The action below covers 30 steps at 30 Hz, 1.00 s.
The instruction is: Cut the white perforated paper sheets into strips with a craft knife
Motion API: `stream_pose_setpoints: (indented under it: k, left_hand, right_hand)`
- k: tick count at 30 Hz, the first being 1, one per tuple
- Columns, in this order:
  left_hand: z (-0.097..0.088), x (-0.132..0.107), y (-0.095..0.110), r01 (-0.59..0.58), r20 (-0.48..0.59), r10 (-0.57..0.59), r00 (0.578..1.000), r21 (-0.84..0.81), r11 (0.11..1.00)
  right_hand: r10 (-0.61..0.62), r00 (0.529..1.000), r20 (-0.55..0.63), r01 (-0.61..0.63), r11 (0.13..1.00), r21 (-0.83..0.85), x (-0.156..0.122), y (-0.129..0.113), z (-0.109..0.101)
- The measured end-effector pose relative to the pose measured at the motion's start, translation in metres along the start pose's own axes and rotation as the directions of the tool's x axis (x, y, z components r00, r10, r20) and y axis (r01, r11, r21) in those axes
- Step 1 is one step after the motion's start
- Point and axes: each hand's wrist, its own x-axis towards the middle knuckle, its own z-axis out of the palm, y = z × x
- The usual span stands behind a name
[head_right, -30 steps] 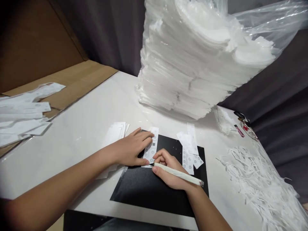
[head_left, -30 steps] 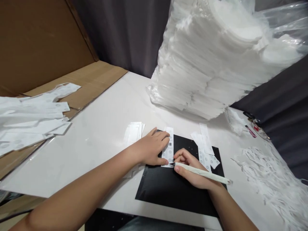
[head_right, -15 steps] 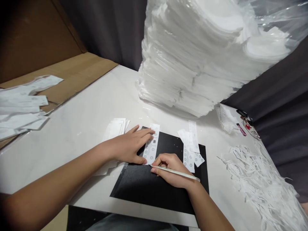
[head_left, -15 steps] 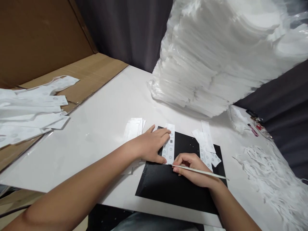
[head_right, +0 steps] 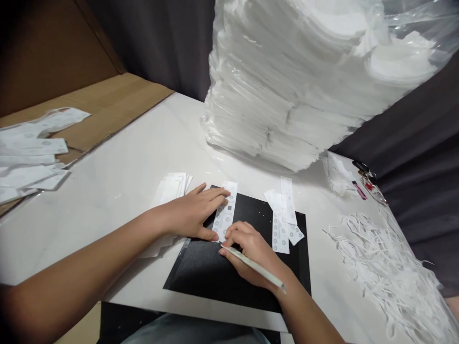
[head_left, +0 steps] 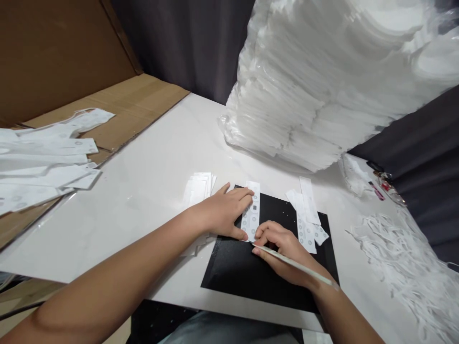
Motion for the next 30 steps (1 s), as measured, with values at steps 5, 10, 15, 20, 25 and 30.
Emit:
stream_pose_setpoints:
  k: [5,10,15,20,25,30]
  left_hand:
    - [-0.002,-0.001,0.0,-0.012,0.024,0.012,1.0,0.026,1.0]
    - [-0.004,-0.001,0.001,0.005,0.106,-0.013,0.994,0.078,0.997]
    - [-0.005,-0.003,0.001,-0.013,0.122,0.002,0.993,0.093,0.996]
    - [-0.014,-0.008,0.009,-0.119,0.16,0.115,0.98,0.018,0.993]
    - [-0.022,-0.011,0.023,-0.19,0.328,0.241,0.913,-0.179,0.965]
    - [-0.022,-0.009,0.025,-0.182,0.396,0.292,0.871,-0.292,0.939]
  right_hand:
    - [-0.25,0.968,-0.025,0.228,0.913,-0.339,-0.007,0.003,0.021]
    - [-0.293,0.94,-0.176,0.225,0.918,-0.327,-0.009,0.009,0.027]
    - [-0.156,0.881,-0.448,0.057,0.972,-0.226,-0.009,0.012,0.008]
    - [0.178,0.835,-0.521,-0.102,0.98,0.171,-0.004,0.011,-0.005]
    - [0.287,0.828,-0.482,-0.117,0.929,0.351,0.006,0.017,-0.011]
    - [0.338,0.865,-0.371,-0.217,0.918,0.331,0.011,0.027,-0.016]
